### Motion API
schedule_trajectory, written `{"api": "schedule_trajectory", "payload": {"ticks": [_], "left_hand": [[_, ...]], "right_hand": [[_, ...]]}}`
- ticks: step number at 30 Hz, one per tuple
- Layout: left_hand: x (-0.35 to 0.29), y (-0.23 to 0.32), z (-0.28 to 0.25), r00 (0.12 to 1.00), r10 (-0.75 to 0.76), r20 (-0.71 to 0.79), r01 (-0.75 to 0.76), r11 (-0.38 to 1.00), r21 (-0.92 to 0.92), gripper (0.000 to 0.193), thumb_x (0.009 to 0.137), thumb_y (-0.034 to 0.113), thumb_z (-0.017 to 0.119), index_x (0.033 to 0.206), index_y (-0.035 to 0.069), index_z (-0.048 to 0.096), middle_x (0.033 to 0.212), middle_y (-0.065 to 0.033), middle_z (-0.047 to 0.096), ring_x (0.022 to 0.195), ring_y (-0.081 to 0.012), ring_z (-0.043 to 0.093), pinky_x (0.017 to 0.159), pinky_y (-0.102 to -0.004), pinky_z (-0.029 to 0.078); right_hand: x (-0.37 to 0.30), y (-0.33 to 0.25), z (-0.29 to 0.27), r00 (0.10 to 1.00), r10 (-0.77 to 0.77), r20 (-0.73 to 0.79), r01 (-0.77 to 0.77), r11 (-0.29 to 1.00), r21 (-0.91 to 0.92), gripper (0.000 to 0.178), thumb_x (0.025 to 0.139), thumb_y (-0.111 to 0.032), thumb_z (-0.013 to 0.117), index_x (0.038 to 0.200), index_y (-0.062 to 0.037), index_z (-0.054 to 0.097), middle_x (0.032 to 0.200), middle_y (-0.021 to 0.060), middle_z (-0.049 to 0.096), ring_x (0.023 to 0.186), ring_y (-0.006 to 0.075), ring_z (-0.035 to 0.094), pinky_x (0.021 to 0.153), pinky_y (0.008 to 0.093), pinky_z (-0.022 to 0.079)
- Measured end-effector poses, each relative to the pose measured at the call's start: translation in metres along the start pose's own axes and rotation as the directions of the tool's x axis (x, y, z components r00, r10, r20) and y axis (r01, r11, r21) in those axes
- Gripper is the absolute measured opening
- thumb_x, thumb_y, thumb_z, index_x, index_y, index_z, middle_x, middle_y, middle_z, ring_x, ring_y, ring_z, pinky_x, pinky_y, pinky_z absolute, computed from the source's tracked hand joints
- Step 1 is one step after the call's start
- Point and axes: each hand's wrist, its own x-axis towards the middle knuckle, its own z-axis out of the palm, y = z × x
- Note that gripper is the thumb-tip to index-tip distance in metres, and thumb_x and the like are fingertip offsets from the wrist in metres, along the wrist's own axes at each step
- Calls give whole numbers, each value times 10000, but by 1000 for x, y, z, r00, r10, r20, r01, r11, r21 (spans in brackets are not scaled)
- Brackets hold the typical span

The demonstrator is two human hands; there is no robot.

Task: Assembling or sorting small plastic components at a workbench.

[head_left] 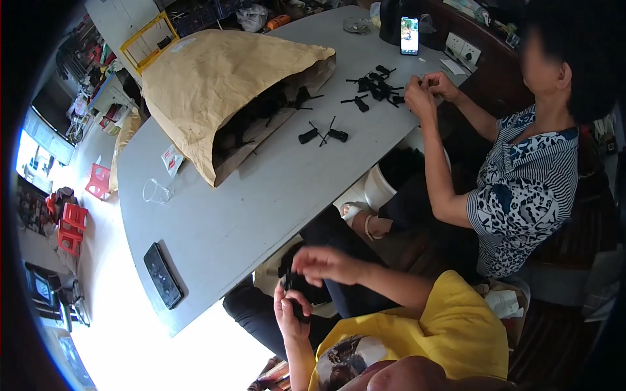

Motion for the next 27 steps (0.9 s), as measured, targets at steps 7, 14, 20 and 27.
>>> {"api": "schedule_trajectory", "payload": {"ticks": [7,14,20,27], "left_hand": [[-6,5,-5,986,123,-113,-94,968,231,164,853,130,584,943,-2,546,633,-61,551,482,-121,497,457,-222,403],[-14,-2,-1,996,58,-74,-6,823,568,175,780,27,639,936,-40,595,714,-49,598,522,-93,517,505,-187,414],[-12,-14,5,987,-42,-153,75,973,218,187,847,97,593,1005,23,525,776,-28,566,556,-98,513,508,-208,415],[-5,-3,6,973,4,-230,23,993,113,234,859,17,509,1089,-7,544,887,-82,607,574,-91,502,538,-192,416]], "right_hand": [[-13,27,19,999,23,26,-23,1000,9,311,949,-313,430,1156,-81,452,773,-27,466,615,44,432,587,180,366],[-19,37,26,968,250,-28,-251,962,-104,350,941,-360,429,1150,-82,473,801,1,512,583,44,454,516,185,379],[-28,41,47,941,-128,-313,-91,795,-599,182,928,-156,401,1065,-59,472,705,79,573,534,148,553,463,277,415],[-27,42,39,787,-612,-77,162,326,-931,256,857,-96,507,1111,-69,502,947,115,518,804,252,553,666,333,452]]}}
